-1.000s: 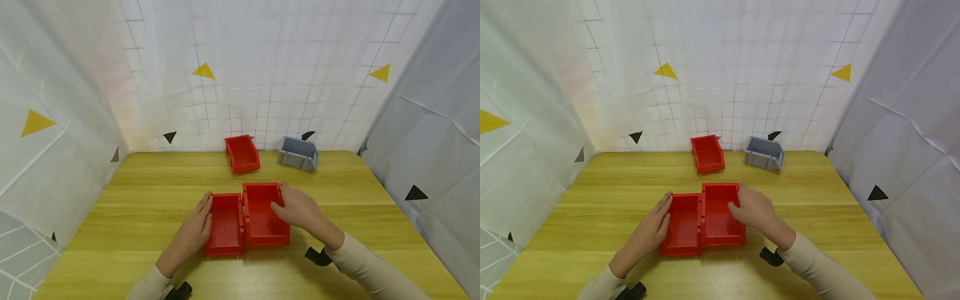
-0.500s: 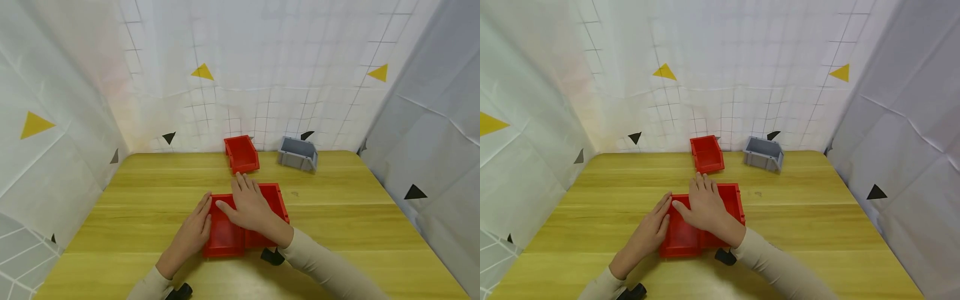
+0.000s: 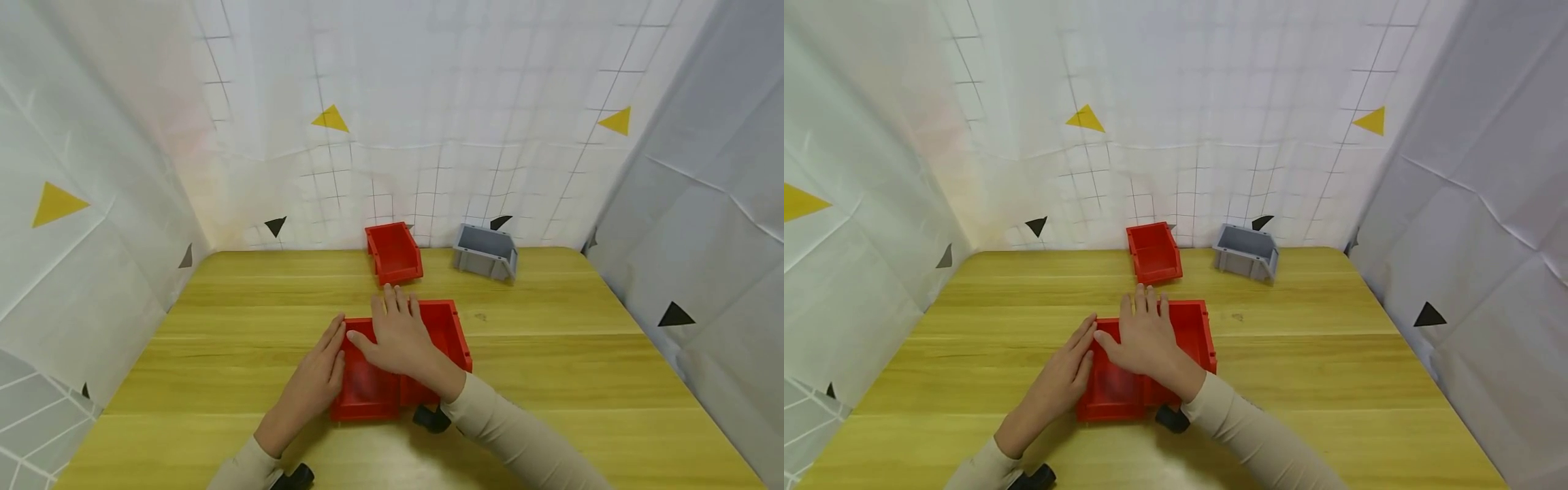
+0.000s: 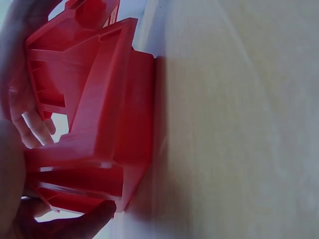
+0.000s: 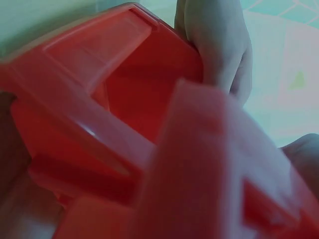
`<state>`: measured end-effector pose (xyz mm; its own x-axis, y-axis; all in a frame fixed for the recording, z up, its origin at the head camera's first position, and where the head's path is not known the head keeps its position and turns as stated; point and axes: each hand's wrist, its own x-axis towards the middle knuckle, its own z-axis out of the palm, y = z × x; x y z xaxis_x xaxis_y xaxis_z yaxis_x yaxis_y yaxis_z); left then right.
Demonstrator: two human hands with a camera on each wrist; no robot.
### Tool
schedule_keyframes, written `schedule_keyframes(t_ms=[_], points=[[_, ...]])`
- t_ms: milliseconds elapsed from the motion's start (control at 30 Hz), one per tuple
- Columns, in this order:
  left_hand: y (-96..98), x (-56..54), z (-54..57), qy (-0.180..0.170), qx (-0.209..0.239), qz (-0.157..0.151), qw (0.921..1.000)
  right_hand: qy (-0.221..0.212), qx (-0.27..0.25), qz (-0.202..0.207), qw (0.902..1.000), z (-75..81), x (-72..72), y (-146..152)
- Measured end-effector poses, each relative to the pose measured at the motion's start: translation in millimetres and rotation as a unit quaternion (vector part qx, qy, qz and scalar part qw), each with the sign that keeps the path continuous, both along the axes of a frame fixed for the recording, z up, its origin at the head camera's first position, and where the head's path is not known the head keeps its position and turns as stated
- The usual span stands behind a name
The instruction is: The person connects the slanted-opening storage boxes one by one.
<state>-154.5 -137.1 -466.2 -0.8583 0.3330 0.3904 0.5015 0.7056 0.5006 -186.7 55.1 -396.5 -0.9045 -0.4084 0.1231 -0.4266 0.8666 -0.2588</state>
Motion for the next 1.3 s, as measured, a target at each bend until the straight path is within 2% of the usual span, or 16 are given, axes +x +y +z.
schedule_keyframes(t_ms=[700, 1300], points=[[2.3, 2.3, 3.5, -0.013, 0.003, 0.002, 0.9999, 0.019, 0.007, 0.011, 0.9997, -10.3, -0.5, -3], [1.1, 0.4, 4.4, -0.007, 0.001, -0.002, 1.0000, 0.022, 0.026, 0.006, 0.9994, -17.9, -1.3, -4]])
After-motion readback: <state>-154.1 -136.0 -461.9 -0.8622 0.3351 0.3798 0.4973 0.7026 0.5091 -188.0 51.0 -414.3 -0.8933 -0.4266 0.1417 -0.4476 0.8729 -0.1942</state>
